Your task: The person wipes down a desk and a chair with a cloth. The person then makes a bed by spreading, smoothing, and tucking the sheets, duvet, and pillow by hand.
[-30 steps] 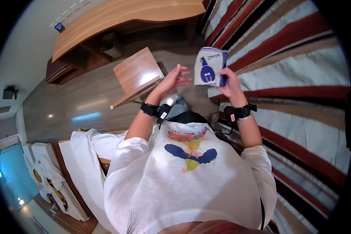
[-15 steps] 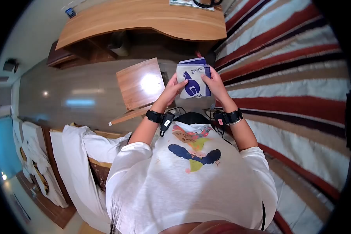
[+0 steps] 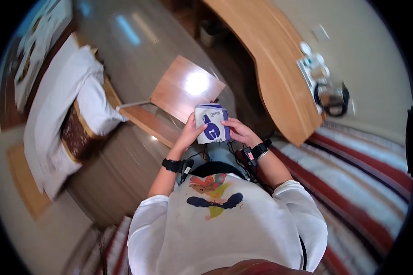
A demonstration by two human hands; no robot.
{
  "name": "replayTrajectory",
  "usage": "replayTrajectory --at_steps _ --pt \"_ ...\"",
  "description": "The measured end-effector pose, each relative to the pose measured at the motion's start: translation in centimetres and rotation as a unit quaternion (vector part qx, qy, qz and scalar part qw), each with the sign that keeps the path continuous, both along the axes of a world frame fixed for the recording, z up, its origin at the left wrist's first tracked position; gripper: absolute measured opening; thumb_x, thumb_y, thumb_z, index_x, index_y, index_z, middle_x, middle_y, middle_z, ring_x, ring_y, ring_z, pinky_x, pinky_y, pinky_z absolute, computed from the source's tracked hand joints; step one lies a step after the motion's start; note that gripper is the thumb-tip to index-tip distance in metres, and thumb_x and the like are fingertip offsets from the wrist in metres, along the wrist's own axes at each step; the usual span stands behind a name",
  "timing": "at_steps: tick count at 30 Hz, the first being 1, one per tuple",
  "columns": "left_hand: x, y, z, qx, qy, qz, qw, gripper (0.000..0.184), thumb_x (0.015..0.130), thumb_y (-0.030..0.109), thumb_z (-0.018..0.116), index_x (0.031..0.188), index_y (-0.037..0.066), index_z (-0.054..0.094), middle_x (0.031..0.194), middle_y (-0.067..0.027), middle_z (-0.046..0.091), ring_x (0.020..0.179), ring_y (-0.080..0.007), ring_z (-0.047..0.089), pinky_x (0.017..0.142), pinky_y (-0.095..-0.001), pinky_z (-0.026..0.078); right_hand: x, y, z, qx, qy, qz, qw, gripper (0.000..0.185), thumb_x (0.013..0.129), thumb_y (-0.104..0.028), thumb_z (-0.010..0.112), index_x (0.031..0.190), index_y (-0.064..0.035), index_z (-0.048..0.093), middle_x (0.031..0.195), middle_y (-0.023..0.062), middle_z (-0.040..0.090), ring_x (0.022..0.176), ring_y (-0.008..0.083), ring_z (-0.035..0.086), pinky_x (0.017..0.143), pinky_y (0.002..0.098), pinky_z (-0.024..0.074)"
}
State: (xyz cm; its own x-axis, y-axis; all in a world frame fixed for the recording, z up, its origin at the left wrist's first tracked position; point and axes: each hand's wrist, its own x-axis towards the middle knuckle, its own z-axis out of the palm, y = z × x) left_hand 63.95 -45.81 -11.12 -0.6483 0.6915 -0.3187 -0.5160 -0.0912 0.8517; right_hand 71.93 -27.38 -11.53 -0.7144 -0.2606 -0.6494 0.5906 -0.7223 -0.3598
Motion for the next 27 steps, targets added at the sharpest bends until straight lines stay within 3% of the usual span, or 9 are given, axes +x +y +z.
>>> replayTrajectory --at_steps 2,3,6,8,10,13,17,20,27 --pt "0.7 -1.2 -1.3 -0.013 -0.026 0.071 0.997 0.049 0.075 0.006 0.052 0.117 0.005 0.028 0.105 -0.0083 0.046 0.096 -0.0129 0.044 0.079 -0.0242 0.038 -2.7 0.7 -0.3 0.015 0.001 0.05 0.999 0.032 0.074 -0.009 0.054 0.103 -0.0007 0.044 0.096 0.009 0.053 0.086 0.0167 0.053 0.077 0.0293 0.0433" --pt "1.1 -2.2 -1.9 -0.183 0.168 0.137 0.959 0.049 0.074 0.009 0.054 0.116 0.004 0.03 0.103 -0.0095 0.047 0.095 -0.0147 0.045 0.079 -0.026 0.038 -3.9 1.3 -1.2 0.054 0.01 0.066 0.996 0.032 0.073 -0.008 0.055 0.103 -0.0016 0.045 0.095 0.0081 0.053 0.085 0.0161 0.053 0.076 0.028 0.0431" --pt "1.0 -4.7 -1.2 -0.503 0.451 0.262 0.689 0.046 0.07 0.016 0.058 0.108 0.0 0.037 0.107 -0.0193 0.04 0.102 -0.0299 0.037 0.085 -0.0363 0.029 -7.8 3.0 -5.3 0.197 0.058 0.092 0.974 0.03 0.069 -0.006 0.057 0.098 -0.0023 0.048 0.089 0.0049 0.054 0.078 0.013 0.052 0.07 0.0241 0.0418" --pt "1.4 -6.2 -1.9 -0.588 0.395 0.333 0.623 0.052 0.071 0.022 0.059 0.11 -0.001 0.033 0.112 -0.0206 0.035 0.106 -0.0315 0.031 0.087 -0.0392 0.026 -10.0 4.0 -9.5 0.368 0.12 0.147 0.91 0.024 0.068 -0.004 0.056 0.092 -0.0039 0.051 0.084 0.002 0.053 0.073 0.01 0.05 0.066 0.0214 0.0397" --pt "1.3 -7.6 -4.3 -0.565 0.332 0.399 0.641 0.054 0.072 0.023 0.058 0.111 -0.001 0.03 0.113 -0.0206 0.034 0.106 -0.0303 0.031 0.087 -0.0382 0.026 -12.0 4.0 -14.1 0.421 0.169 0.172 0.874 0.023 0.067 -0.005 0.057 0.089 -0.0026 0.052 0.08 0.0027 0.052 0.07 0.0112 0.049 0.064 0.0217 0.0381" --pt "0.4 -8.3 -5.9 -0.502 0.206 0.464 0.701 0.056 0.074 0.023 0.056 0.113 -0.002 0.026 0.113 -0.0201 0.033 0.106 -0.0273 0.031 0.087 -0.0358 0.026 -14.2 2.3 -18.3 0.623 0.35 0.267 0.647 0.03 0.066 -0.009 0.057 0.094 -0.0006 0.05 0.087 0.0121 0.049 0.084 0.0253 0.047 0.073 0.0305 0.0383" --pt "-0.6 -7.1 -5.8 -0.403 0.125 0.493 0.761 0.052 0.077 0.019 0.054 0.113 -0.004 0.024 0.11 -0.0184 0.035 0.102 -0.0233 0.035 0.086 -0.0314 0.027 -13.5 -0.5 -25.6 0.637 0.295 0.416 0.578 0.042 0.067 -0.019 0.057 0.104 -0.0011 0.047 0.11 0.0171 0.04 0.1 0.0307 0.04 0.086 0.0334 0.0329" --pt "-0.6 -7.3 -6.1 -0.433 0.135 0.491 0.744 0.049 0.078 0.018 0.051 0.113 -0.003 0.024 0.109 -0.0183 0.036 0.101 -0.0238 0.037 0.086 -0.0305 0.028 -14.0 -2.7 -29.3 0.693 0.339 0.352 0.53 0.049 0.069 -0.02 0.054 0.11 0.001 0.04 0.117 0.0178 0.035 0.107 0.0308 0.034 0.091 0.0328 0.0274" --pt "0.2 -7.3 -5.8 -0.508 0.102 0.469 0.715 0.048 0.08 0.018 0.046 0.116 -0.003 0.023 0.11 -0.0184 0.036 0.103 -0.0243 0.036 0.087 -0.0311 0.027 -15.2 -5.0 -35.4 0.764 0.296 0.398 0.414 0.071 0.075 -0.044 0.042 0.126 -0.0036 0.014 0.132 0.0135 0.007 0.12 0.034 0.007 0.091 0.0552 0.0086"
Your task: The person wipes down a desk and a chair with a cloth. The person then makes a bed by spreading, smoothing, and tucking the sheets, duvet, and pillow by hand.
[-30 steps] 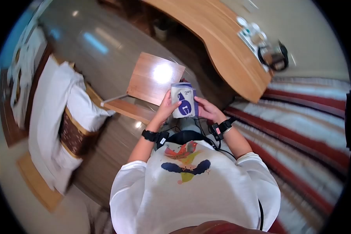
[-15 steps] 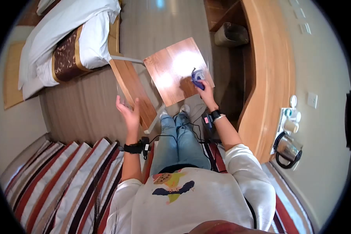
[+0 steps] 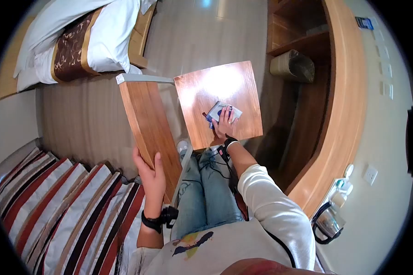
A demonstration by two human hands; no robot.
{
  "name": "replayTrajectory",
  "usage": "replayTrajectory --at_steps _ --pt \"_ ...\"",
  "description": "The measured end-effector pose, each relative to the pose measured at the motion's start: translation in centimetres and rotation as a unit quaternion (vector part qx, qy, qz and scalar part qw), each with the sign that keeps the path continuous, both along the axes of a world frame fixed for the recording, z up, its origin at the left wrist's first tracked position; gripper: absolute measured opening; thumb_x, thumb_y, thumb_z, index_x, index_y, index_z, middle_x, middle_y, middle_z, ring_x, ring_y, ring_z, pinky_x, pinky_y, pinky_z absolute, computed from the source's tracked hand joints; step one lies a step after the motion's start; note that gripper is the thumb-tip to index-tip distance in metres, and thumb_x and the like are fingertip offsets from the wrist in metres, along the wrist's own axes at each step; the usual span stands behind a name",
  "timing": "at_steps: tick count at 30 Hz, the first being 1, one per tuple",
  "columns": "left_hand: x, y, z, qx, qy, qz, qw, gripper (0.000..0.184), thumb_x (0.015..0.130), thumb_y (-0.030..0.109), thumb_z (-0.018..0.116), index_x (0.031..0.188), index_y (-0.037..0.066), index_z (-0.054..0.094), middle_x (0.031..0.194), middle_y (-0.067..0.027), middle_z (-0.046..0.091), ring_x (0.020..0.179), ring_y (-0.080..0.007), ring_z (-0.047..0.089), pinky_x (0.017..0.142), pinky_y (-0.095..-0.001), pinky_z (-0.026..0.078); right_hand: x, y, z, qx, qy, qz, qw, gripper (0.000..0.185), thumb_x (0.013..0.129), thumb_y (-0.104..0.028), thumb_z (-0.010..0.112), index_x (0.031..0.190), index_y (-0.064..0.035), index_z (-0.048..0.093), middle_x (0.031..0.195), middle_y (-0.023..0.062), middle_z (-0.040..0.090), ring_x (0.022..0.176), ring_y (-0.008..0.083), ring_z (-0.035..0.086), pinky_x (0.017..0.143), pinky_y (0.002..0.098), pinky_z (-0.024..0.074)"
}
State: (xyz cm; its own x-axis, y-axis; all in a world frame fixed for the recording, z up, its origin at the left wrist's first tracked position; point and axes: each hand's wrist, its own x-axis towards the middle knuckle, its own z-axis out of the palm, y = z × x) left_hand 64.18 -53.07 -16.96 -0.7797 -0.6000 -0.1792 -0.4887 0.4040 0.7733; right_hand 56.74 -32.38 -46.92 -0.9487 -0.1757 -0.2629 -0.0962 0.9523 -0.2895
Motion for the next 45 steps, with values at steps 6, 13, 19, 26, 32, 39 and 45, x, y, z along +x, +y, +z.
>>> replayTrajectory --at_steps 6,13,19,26,32,39,45 --pt "-0.6 0.5 1.8 0.077 -0.067 0.022 0.995 0.045 0.083 0.019 0.042 0.116 -0.003 0.022 0.113 -0.0164 0.033 0.106 -0.0221 0.032 0.09 -0.03 0.023 -2.1 -1.2 -0.9 0.048 0.103 0.016 0.993 0.069 0.074 -0.048 0.04 0.125 -0.0057 0.021 0.131 0.0116 0.015 0.121 0.0307 0.01 0.092 0.0546 0.0073" --pt "-0.1 0.3 1.5 0.034 -0.093 0.017 0.995 0.046 0.082 0.021 0.043 0.117 -0.002 0.022 0.113 -0.017 0.033 0.105 -0.0236 0.032 0.09 -0.031 0.022 -12.0 -8.4 -1.2 0.025 0.114 0.075 0.99 0.072 0.073 -0.055 0.035 0.126 -0.0088 0.017 0.133 0.0098 0.009 0.122 0.0292 0.003 0.092 0.0546 0.0016" --pt "-0.4 0.4 1.8 0.07 -0.064 0.012 0.995 0.045 0.081 0.019 0.044 0.115 -0.002 0.024 0.112 -0.0158 0.032 0.105 -0.0228 0.031 0.09 -0.0307 0.022 -11.6 -11.4 -0.9 -0.025 0.082 0.322 0.943 0.062 0.073 -0.053 0.036 0.126 -0.0228 0.021 0.133 0.006 0.009 0.122 0.0273 0.005 0.093 0.0533 0.0013" --pt "0.1 0.4 1.5 0.11 -0.053 0.042 0.992 0.043 0.081 0.015 0.044 0.115 0.001 0.023 0.111 -0.0113 0.032 0.104 -0.0192 0.03 0.089 -0.0292 0.022 -16.4 -5.1 -1.7 0.01 0.13 0.294 0.947 0.05 0.079 -0.038 0.035 0.125 -0.023 0.022 0.132 0.0 0.015 0.122 0.022 0.012 0.096 0.0469 0.0071" --pt "0.2 0.3 0.9 0.068 -0.043 0.02 0.997 0.041 0.081 0.016 0.044 0.114 -0.001 0.024 0.108 -0.0123 0.033 0.101 -0.0195 0.032 0.088 -0.0301 0.023 -18.5 6.0 -0.5 0.102 0.089 0.099 0.986 0.051 0.082 -0.034 0.028 0.127 -0.0152 0.014 0.134 0.0037 0.008 0.123 0.0245 0.006 0.094 0.0503 0.0076" --pt "0.4 0.1 0.6 0.05 -0.031 0.007 0.998 0.042 0.084 0.022 0.041 0.115 0.001 0.023 0.109 -0.0111 0.032 0.102 -0.0189 0.03 0.088 -0.0303 0.022 -5.0 -2.3 2.5 0.084 -0.086 0.218 0.969 0.056 0.077 -0.035 0.034 0.125 -0.0093 0.021 0.131 0.0129 0.014 0.121 0.0321 0.01 0.09 0.0581 0.0068" --pt "-0.1 0.2 0.9 0.039 -0.011 -0.004 0.999 0.04 0.083 0.019 0.043 0.113 0.0 0.025 0.107 -0.0108 0.031 0.1 -0.0183 0.03 0.087 -0.0289 0.023 2.7 -2.0 -0.4 -0.141 0.031 0.37 0.918 0.05 0.075 -0.038 0.039 0.121 -0.0189 0.031 0.13 0.0027 0.021 0.12 0.0233 0.019 0.093 0.0504 0.0104"
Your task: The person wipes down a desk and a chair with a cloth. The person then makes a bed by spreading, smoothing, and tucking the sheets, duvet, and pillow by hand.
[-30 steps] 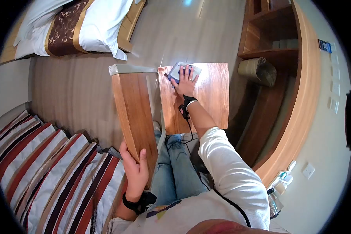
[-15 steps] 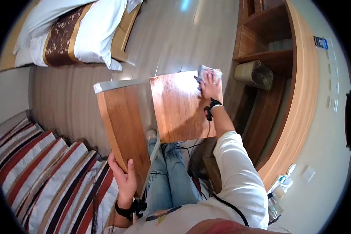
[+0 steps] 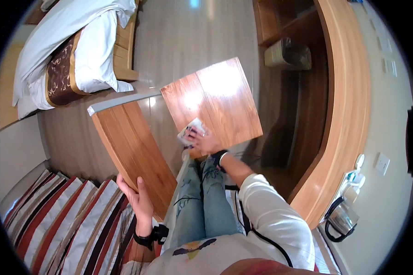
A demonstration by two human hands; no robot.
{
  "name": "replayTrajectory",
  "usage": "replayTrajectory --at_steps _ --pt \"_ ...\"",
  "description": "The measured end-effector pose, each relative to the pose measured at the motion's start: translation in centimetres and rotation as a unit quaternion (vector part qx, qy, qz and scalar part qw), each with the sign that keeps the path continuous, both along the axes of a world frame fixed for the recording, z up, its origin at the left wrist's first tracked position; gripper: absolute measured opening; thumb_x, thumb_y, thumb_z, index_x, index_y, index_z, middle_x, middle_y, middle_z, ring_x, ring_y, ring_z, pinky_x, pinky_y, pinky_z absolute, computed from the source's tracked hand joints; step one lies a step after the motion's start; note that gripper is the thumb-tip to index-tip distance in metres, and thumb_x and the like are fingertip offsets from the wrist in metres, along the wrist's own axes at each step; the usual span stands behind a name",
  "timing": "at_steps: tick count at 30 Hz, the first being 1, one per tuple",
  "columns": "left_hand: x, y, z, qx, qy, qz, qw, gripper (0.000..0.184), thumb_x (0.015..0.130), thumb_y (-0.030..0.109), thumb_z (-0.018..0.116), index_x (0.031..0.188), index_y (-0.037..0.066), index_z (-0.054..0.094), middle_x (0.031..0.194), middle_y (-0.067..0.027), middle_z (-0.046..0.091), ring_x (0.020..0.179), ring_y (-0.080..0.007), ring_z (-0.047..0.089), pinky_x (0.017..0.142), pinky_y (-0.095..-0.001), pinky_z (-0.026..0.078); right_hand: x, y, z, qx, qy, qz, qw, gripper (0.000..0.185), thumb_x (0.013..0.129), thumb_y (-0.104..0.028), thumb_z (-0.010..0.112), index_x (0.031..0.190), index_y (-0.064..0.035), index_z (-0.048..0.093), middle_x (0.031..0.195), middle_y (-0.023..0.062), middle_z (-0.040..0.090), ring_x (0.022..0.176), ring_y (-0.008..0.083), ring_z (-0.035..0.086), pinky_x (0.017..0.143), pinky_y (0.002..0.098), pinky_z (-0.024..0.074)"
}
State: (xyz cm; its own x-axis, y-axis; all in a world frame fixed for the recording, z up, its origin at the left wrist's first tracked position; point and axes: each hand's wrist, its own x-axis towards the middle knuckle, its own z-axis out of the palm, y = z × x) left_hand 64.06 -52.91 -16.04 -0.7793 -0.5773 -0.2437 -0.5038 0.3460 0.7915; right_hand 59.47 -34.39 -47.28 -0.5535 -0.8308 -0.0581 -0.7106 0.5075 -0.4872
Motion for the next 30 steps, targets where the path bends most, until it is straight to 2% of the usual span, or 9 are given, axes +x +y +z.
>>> replayTrajectory --at_steps 4,10,15,21,24,26,27,28,30 --pt "-0.3 0.4 0.2 0.035 0.006 0.024 0.999 0.04 0.083 0.023 0.042 0.113 0.004 0.025 0.109 -0.0108 0.031 0.1 -0.0176 0.03 0.087 -0.0294 0.023 -2.6 7.1 -0.2 0.114 0.029 -0.174 0.978 0.047 0.077 -0.034 0.036 0.121 -0.0177 0.031 0.129 0.0019 0.023 0.12 0.0212 0.017 0.095 0.0486 0.0093" --pt "-0.8 0.9 0.7 0.066 0.019 0.036 0.997 0.038 0.083 0.021 0.043 0.113 0.004 0.026 0.108 -0.0083 0.033 0.098 -0.0155 0.033 0.086 -0.027 0.025 -1.1 14.8 0.4 0.198 0.056 -0.511 0.834 0.046 0.081 -0.034 0.035 0.123 -0.0148 0.028 0.132 0.0046 0.016 0.121 0.027 0.012 0.094 0.0522 0.0084" --pt "-0.6 0.7 0.4 0.021 0.012 0.022 0.999 0.036 0.083 0.02 0.042 0.112 0.004 0.027 0.106 -0.008 0.036 0.096 -0.0159 0.034 0.085 -0.0268 0.026 3.9 6.0 1.3 0.28 -0.035 -0.381 0.881 0.048 0.077 -0.032 0.04 0.121 -0.0139 0.03 0.131 0.0076 0.018 0.12 0.0297 0.015 0.089 0.0581 0.0121" --pt "-0.1 -0.3 -0.7 0.014 0.028 -0.004 1.0 0.04 0.083 0.024 0.042 0.113 0.005 0.023 0.108 -0.0125 0.035 0.099 -0.0187 0.034 0.086 -0.0292 0.027 8.6 -1.2 2.3 0.051 -0.028 -0.267 0.962 0.04 0.075 -0.028 0.046 0.113 -0.0153 0.04 0.126 0.0099 0.026 0.117 0.028 0.023 0.085 0.0619 0.0151" --pt "-0.2 -0.3 -0.9 0.02 0.049 -0.018 0.998 0.039 0.083 0.022 0.042 0.113 0.004 0.023 0.107 -0.0135 0.037 0.098 -0.0201 0.036 0.085 -0.0297 0.028 6.6 0.1 4.7 0.026 -0.196 -0.205 0.959 0.034 0.079 -0.022 0.044 0.11 -0.0102 0.043 0.12 0.0119 0.035 0.111 0.0257 0.034 0.086 0.0513 0.0259" --pt "-0.4 -0.2 -1.1 -0.029 0.064 -0.03 0.997 0.037 0.083 0.019 0.042 0.112 0.003 0.024 0.106 -0.0142 0.038 0.096 -0.021 0.037 0.084 -0.03 0.029 4.8 1.5 8.1 -0.049 -0.502 -0.217 0.836 0.033 0.083 -0.022 0.037 0.109 -0.0024 0.043 0.112 0.0149 0.044 0.108 0.0252 0.038 0.089 0.0352 0.0293" --pt "-0.3 -0.5 -1.6 -0.02 0.08 -0.036 0.996 0.038 0.082 0.017 0.043 0.112 0.002 0.025 0.106 -0.0157 0.039 0.096 -0.0218 0.039 0.084 -0.0305 0.03 5.0 2.7 9.5 -0.25 -0.486 -0.227 0.806 0.029 0.083 -0.013 0.036 0.107 0.0009 0.044 0.107 0.0118 0.049 0.095 0.0171 0.046 0.083 0.0214 0.0331" --pt "-0.4 -0.6 -1.7 -0.02 0.099 -0.036 0.994 0.038 0.082 0.017 0.043 0.112 0.002 0.025 0.106 -0.0157 0.039 0.096 -0.0218 0.039 0.084 -0.0305 0.03 4.2 4.1 12.6 -0.17 -0.567 -0.275 0.757 0.031 0.084 -0.017 0.037 0.109 0.0007 0.043 0.103 0.0076 0.051 0.092 0.015 0.046 0.082 0.0251 0.0342" --pt "-0.6 -0.4 -1.6 -0.01 0.076 -0.033 0.996 0.039 0.081 0.015 0.043 0.112 0.001 0.024 0.105 -0.0176 0.04 0.097 -0.0235 0.04 0.084 -0.0312 0.03 4.3 6.8 16.6 -0.334 -0.51 -0.332 0.72 0.029 0.085 -0.017 0.037 0.106 -0.0004 0.046 0.096 0.0043 0.052 0.087 0.013 0.047 0.079 0.0245 0.0354"
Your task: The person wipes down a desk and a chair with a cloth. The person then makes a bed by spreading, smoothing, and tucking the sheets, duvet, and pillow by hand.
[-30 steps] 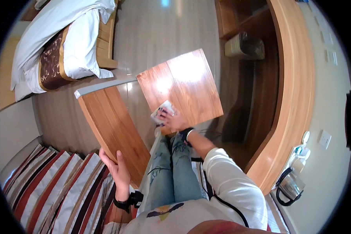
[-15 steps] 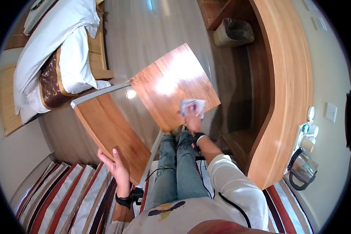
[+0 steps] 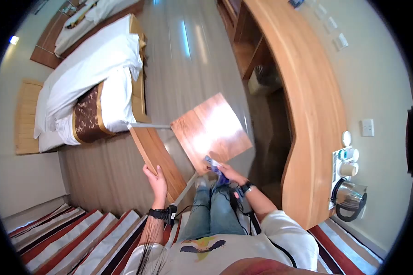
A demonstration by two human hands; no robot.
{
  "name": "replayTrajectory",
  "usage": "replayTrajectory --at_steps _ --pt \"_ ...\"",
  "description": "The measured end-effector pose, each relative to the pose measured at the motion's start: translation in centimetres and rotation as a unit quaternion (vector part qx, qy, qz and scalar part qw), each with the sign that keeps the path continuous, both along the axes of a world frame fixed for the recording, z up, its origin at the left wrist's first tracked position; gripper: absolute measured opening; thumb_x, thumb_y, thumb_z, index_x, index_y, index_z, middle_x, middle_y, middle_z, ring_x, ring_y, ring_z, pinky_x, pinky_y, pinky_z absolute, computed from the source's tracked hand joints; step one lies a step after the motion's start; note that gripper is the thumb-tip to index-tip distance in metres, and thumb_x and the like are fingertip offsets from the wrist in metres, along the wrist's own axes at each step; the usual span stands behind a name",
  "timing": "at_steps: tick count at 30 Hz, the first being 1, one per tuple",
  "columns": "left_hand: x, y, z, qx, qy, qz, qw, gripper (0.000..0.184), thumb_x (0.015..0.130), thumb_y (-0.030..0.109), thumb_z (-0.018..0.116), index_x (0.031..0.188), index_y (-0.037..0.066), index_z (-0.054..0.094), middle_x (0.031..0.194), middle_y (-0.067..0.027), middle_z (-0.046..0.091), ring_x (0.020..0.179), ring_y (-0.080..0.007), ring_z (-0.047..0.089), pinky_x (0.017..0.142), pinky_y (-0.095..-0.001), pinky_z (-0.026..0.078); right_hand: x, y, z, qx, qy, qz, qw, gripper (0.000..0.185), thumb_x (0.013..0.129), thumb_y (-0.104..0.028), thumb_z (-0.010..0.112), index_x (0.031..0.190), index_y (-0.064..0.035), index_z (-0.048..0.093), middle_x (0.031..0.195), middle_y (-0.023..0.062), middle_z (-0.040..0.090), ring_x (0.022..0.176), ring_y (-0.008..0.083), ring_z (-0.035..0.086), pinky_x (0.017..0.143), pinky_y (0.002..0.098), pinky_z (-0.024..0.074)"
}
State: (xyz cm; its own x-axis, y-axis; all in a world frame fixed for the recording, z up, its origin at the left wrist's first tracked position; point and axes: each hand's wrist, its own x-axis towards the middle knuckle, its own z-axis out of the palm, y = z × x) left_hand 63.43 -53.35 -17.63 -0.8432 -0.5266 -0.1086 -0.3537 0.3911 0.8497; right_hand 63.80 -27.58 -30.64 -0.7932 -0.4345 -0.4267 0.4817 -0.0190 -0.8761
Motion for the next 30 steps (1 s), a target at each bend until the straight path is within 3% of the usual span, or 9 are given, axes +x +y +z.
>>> replayTrajectory --at_steps 6,11,13,14,16,18,22,26,30 --pt "-0.5 -0.7 -1.7 0.032 0.024 -0.025 0.999 0.048 0.077 0.014 0.048 0.114 -0.001 0.021 0.11 -0.023 0.037 0.103 -0.0297 0.038 0.087 -0.0336 0.029 0.1 11.4 18.1 0.082 0.024 -0.389 0.917 0.03 0.085 -0.026 0.035 0.1 -0.0046 0.049 0.079 0.002 0.052 0.066 0.0091 0.048 0.059 0.0234 0.0403" --pt "-1.0 -1.5 -2.9 -0.046 -0.022 -0.063 0.997 0.055 0.073 0.016 0.052 0.113 -0.005 0.021 0.109 -0.0278 0.034 0.103 -0.0376 0.035 0.087 -0.0362 0.028 4.8 21.3 23.4 0.334 0.111 -0.444 0.824 0.038 0.083 -0.031 0.037 0.103 -0.0003 0.044 0.089 0.0098 0.052 0.085 0.0175 0.049 0.075 0.0298 0.0382" --pt "-1.3 -2.0 -2.6 -0.003 -0.039 -0.096 0.995 0.065 0.072 0.024 0.055 0.116 -0.005 0.017 0.116 -0.0281 0.026 0.109 -0.0383 0.026 0.09 -0.0381 0.025 6.6 23.0 23.9 0.651 0.337 -0.339 0.59 0.045 0.081 -0.029 0.041 0.116 -0.0008 0.034 0.116 0.018 0.038 0.11 0.0257 0.035 0.09 0.0353 0.0254" --pt "-1.6 -2.1 -2.5 -0.002 -0.031 -0.108 0.994 0.065 0.072 0.024 0.055 0.116 -0.005 0.017 0.116 -0.0281 0.026 0.109 -0.0383 0.026 0.09 -0.0381 0.025 7.5 23.2 23.8 0.654 0.335 -0.35 0.581 0.045 0.081 -0.029 0.041 0.116 -0.0008 0.034 0.116 0.018 0.038 0.11 0.0257 0.035 0.09 0.0353 0.0254" --pt "-2.0 -2.8 -2.7 -0.05 -0.102 -0.105 0.988 0.077 0.07 0.033 0.057 0.118 -0.006 0.012 0.121 -0.0265 0.018 0.113 -0.0377 0.019 0.092 -0.0414 0.02 10.0 22.6 22.3 0.685 0.146 -0.324 0.636 0.057 0.079 -0.03 0.044 0.124 -0.0045 0.02 0.129 0.0202 0.014 0.12 0.0307 0.015 0.096 0.0367 0.0126" --pt "-3.2 -4.0 -2.7 -0.03 -0.139 -0.105 0.984 0.088 0.067 0.041 0.057 0.12 -0.007 0.006 0.124 -0.0252 0.011 0.115 -0.0369 0.015 0.094 -0.043 0.016 12.0 21.8 19.8 0.764 0.082 -0.298 0.567 0.062 0.078 -0.03 0.046 0.126 -0.0068 0.014 0.13 0.0207 0.01 0.119 0.0331 0.016 0.096 0.0378 0.0136" --pt "-7.1 -8.4 -2.7 -0.101 -0.05 -0.118 0.987 0.087 0.066 0.042 0.059 0.119 -0.007 0.011 0.123 -0.0265 0.012 0.114 -0.0371 0.017 0.094 -0.0423 0.016 13.9 16.5 16.0 0.436 0.151 -0.555 0.692 0.055 0.078 -0.023 0.048 0.12 0.0034 0.024 0.117 0.0233 0.034 0.11 0.0301 0.033 0.09 0.0353 0.026" --pt "-13.7 -12.5 -1.9 -0.126 -0.048 -0.192 0.972 0.085 0.063 0.042 0.061 0.117 -0.007 0.018 0.121 -0.025 0.017 0.111 -0.0366 0.021 0.093 -0.0397 0.019 14.1 4.2 15.6 0.162 -0.08 -0.54 0.822 0.04 0.078 -0.029 0.048 0.109 -0.0053 0.041 0.094 0.0052 0.05 0.082 0.0153 0.048 0.071 0.0264 0.0393" --pt "-20.1 -15.7 -6.2 0.013 -0.141 -0.309 0.94 0.08 0.064 0.043 0.06 0.118 -0.002 0.023 0.122 -0.0217 0.018 0.105 -0.0349 0.032 0.081 -0.0445 0.034 13.8 -6.8 10.6 0.037 -0.227 -0.432 0.872 0.049 0.077 -0.036 0.049 0.113 -0.0059 0.036 0.105 0.0076 0.043 0.08 0.0185 0.05 0.066 0.0292 0.0431"
